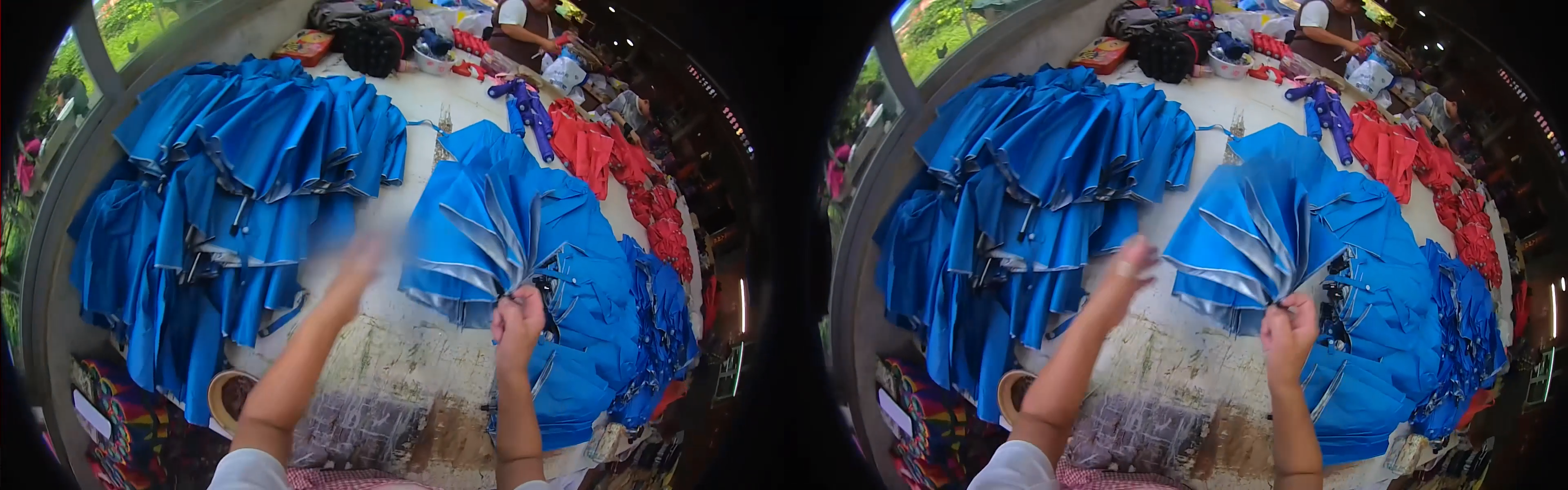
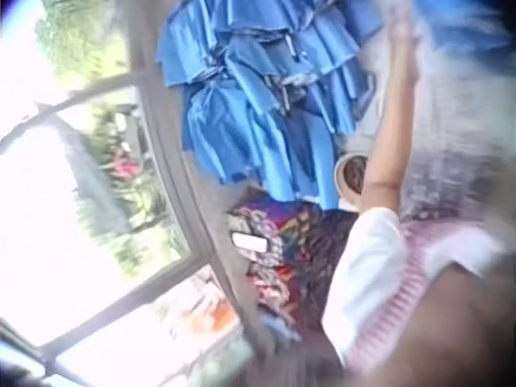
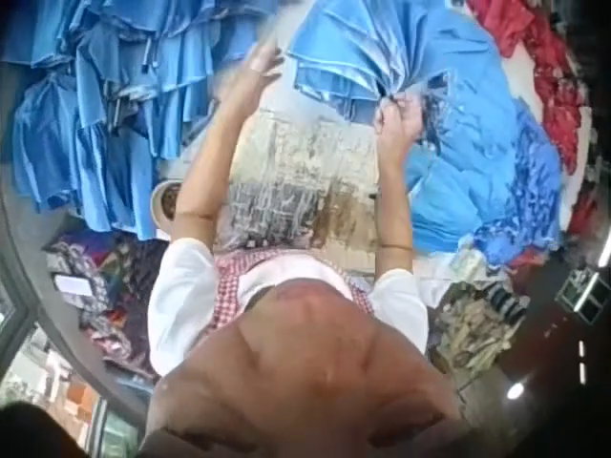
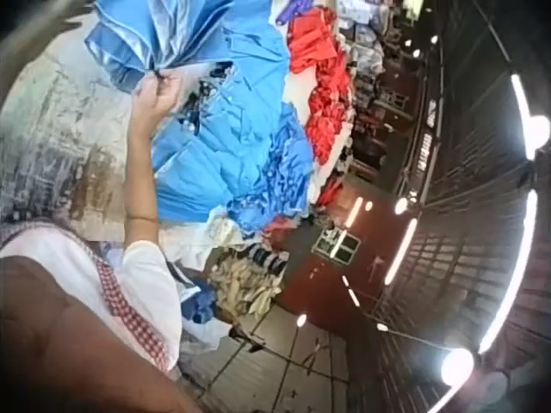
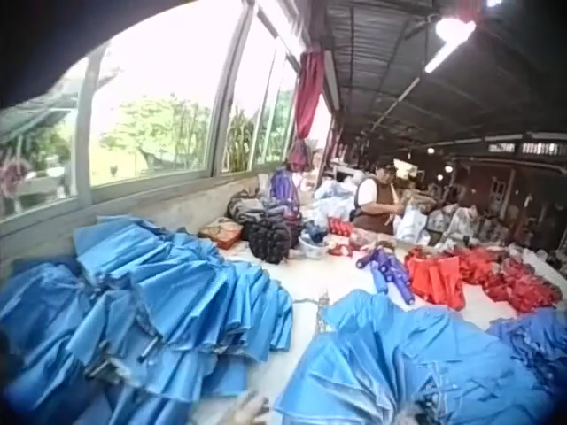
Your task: Assembling blue umbrella canopies onto their metal frames.
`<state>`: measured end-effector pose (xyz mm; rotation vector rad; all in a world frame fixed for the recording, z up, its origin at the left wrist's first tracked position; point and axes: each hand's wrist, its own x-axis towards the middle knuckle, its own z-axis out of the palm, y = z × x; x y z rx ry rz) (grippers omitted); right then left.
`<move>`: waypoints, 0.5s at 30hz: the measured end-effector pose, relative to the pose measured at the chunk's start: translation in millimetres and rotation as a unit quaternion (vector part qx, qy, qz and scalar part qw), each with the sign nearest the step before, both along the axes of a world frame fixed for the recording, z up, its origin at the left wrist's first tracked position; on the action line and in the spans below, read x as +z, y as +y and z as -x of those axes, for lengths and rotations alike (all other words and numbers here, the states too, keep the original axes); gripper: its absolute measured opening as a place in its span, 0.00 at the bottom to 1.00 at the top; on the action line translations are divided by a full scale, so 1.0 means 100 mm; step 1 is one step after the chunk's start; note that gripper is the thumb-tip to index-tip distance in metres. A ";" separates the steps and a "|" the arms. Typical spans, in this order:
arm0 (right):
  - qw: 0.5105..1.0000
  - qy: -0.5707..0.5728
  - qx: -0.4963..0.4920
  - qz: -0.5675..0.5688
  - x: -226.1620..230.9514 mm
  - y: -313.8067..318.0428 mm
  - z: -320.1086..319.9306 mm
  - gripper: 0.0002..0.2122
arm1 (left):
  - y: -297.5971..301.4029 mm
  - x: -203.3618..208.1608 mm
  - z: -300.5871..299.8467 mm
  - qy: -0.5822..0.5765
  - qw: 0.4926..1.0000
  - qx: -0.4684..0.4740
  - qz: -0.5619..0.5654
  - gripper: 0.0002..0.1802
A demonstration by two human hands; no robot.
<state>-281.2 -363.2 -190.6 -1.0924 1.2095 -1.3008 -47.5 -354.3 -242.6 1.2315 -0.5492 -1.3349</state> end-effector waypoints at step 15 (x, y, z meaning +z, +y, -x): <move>0.791 -0.499 0.312 -0.168 0.51 3.11 0.99 0.20 | 2.75 1.52 1.50 -0.455 0.794 0.247 0.320 0.23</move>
